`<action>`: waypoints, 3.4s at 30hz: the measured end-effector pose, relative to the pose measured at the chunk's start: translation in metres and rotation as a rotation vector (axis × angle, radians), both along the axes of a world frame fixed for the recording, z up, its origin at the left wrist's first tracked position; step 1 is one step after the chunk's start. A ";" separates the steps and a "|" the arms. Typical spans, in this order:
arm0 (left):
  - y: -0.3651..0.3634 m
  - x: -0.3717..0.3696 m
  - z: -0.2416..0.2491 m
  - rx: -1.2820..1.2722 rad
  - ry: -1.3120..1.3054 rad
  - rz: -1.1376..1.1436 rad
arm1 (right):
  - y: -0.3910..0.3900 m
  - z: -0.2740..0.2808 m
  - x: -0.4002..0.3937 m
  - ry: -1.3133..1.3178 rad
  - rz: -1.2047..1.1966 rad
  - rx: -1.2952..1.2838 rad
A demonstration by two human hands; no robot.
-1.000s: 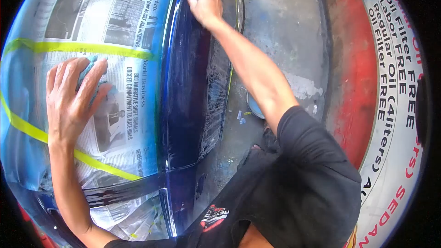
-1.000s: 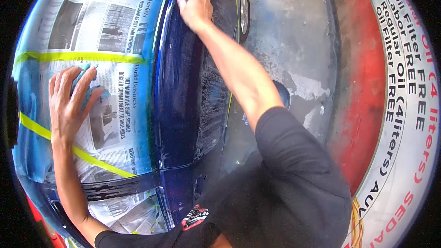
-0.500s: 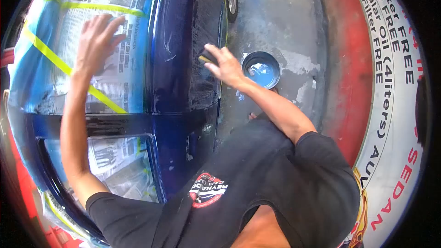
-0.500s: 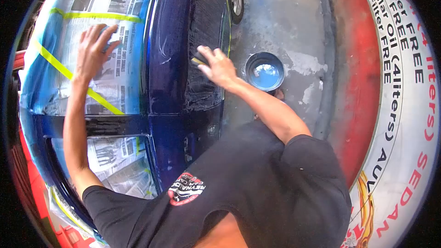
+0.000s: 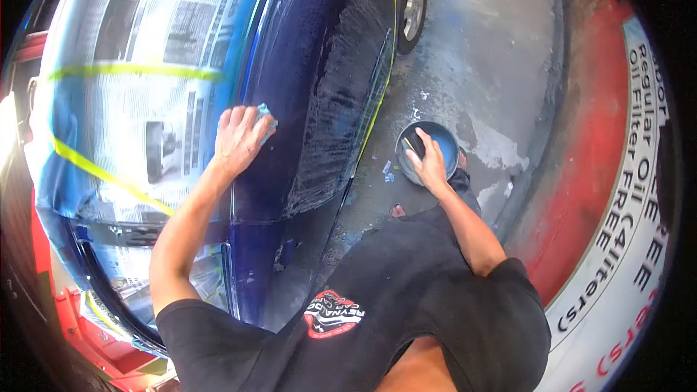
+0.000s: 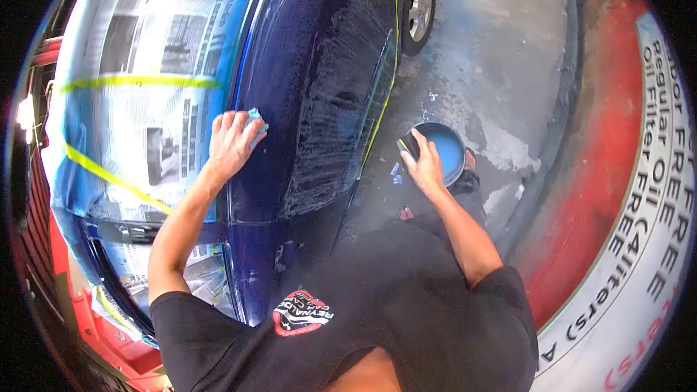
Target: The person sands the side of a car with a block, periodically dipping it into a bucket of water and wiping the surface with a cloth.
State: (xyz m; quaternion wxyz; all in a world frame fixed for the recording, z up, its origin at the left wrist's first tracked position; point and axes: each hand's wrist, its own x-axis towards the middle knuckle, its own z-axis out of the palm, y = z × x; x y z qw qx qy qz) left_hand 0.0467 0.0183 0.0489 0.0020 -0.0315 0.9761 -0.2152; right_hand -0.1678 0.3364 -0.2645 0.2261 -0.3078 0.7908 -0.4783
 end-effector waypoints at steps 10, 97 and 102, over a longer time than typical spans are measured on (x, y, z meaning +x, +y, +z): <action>-0.135 -0.272 0.002 -0.305 0.176 0.044 | -0.002 -0.035 -0.147 -0.086 -0.077 0.138; -0.019 -0.101 -0.028 -0.123 0.154 0.245 | -0.196 0.070 -0.123 -0.379 0.288 -0.391; 0.040 0.040 -0.023 -0.121 0.053 0.251 | -0.258 0.160 -0.110 0.171 0.194 -0.696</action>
